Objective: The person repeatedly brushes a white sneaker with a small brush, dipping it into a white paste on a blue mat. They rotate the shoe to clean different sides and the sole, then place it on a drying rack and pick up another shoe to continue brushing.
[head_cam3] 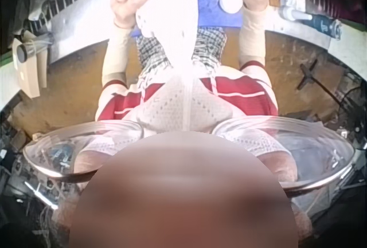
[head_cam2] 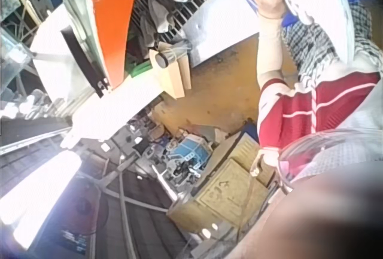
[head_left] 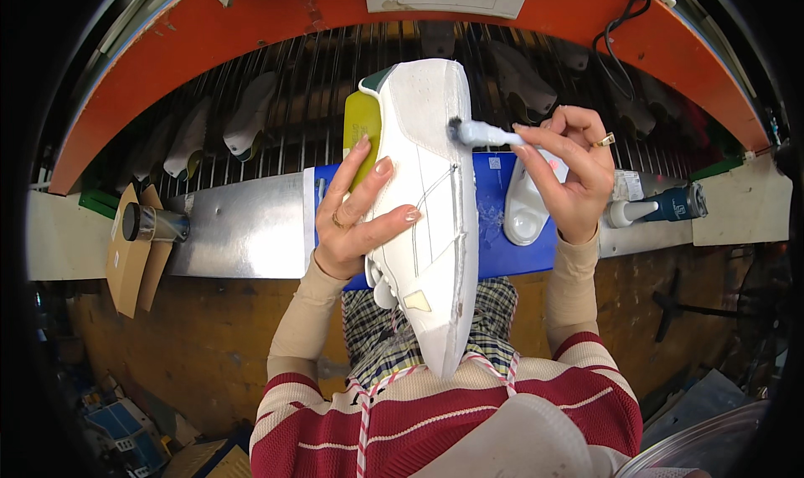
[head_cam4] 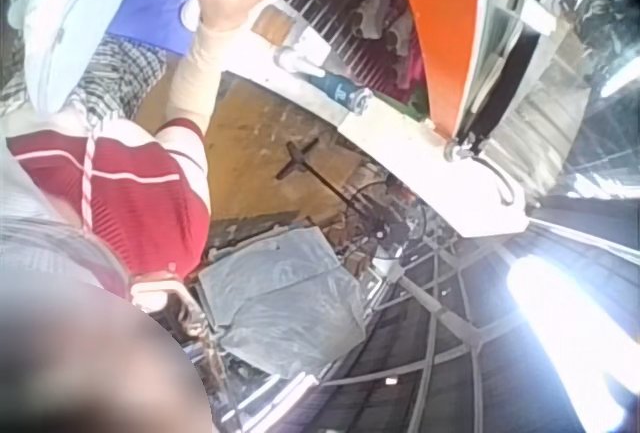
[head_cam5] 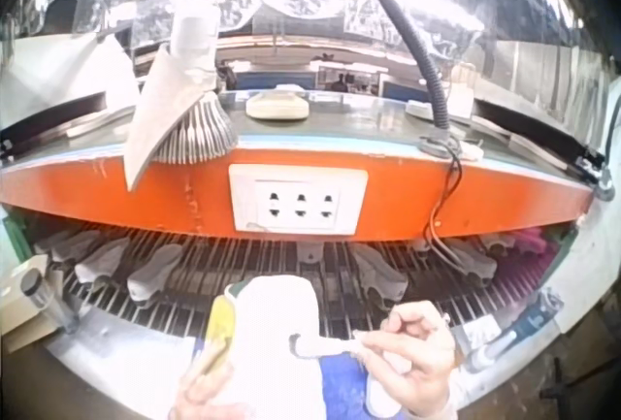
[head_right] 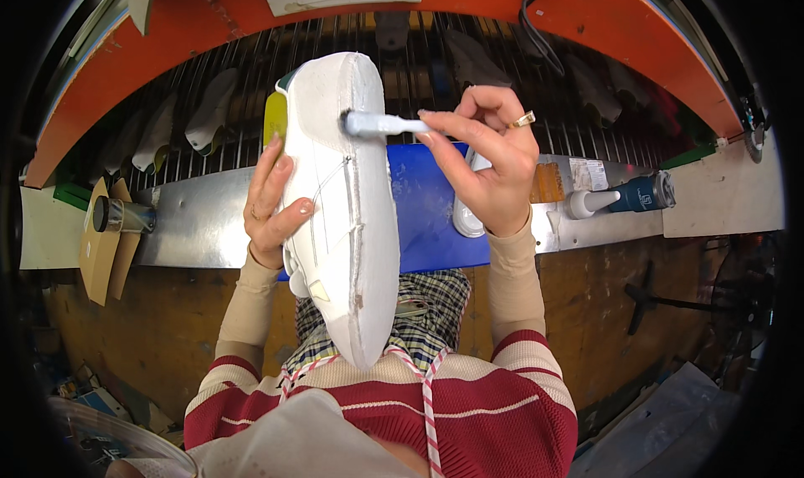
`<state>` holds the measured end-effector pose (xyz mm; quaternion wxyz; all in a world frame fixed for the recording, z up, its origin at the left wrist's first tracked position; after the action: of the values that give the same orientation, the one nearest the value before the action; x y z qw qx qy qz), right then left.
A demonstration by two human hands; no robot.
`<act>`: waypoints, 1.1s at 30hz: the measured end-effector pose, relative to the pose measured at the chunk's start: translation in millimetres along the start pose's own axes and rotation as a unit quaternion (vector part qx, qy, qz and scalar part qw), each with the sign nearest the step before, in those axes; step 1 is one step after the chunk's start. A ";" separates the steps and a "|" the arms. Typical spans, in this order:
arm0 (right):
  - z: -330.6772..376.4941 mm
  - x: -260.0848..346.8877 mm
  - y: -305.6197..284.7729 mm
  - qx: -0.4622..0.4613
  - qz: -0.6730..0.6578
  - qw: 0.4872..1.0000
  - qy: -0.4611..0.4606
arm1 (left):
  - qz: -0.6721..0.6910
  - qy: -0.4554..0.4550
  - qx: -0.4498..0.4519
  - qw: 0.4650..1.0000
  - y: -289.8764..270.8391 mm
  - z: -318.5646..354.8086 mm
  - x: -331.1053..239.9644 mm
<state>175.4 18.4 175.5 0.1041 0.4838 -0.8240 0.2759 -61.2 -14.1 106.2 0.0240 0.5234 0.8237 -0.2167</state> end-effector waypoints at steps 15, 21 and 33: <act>51.6 -27.7 35.7 -0.085 -0.188 0.944 0.258 | -0.022 -0.005 -0.049 0.999 3.8 -8.3 4.6; 96.2 -9.5 26.2 -0.047 -0.230 0.910 0.341 | -0.069 0.012 -0.028 0.997 -2.0 -17.8 13.7; 41.2 13.3 12.7 -0.084 0.013 0.994 0.067 | -0.071 0.006 -0.016 0.997 -3.8 -14.7 4.1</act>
<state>161.6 -9.6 142.8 0.1953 0.4433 -0.8416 0.2389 -63.6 -6.4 119.7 0.0122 0.4641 0.8624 -0.2016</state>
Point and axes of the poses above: each hand's wrist, its own z-axis away from the middle knuckle, its own y-axis out of the palm, x = y × z, the point moved 8 cm from there along -z, towards the middle knuckle, and after that the axes turned 4 degrees about -x, right-handed, at the moved point
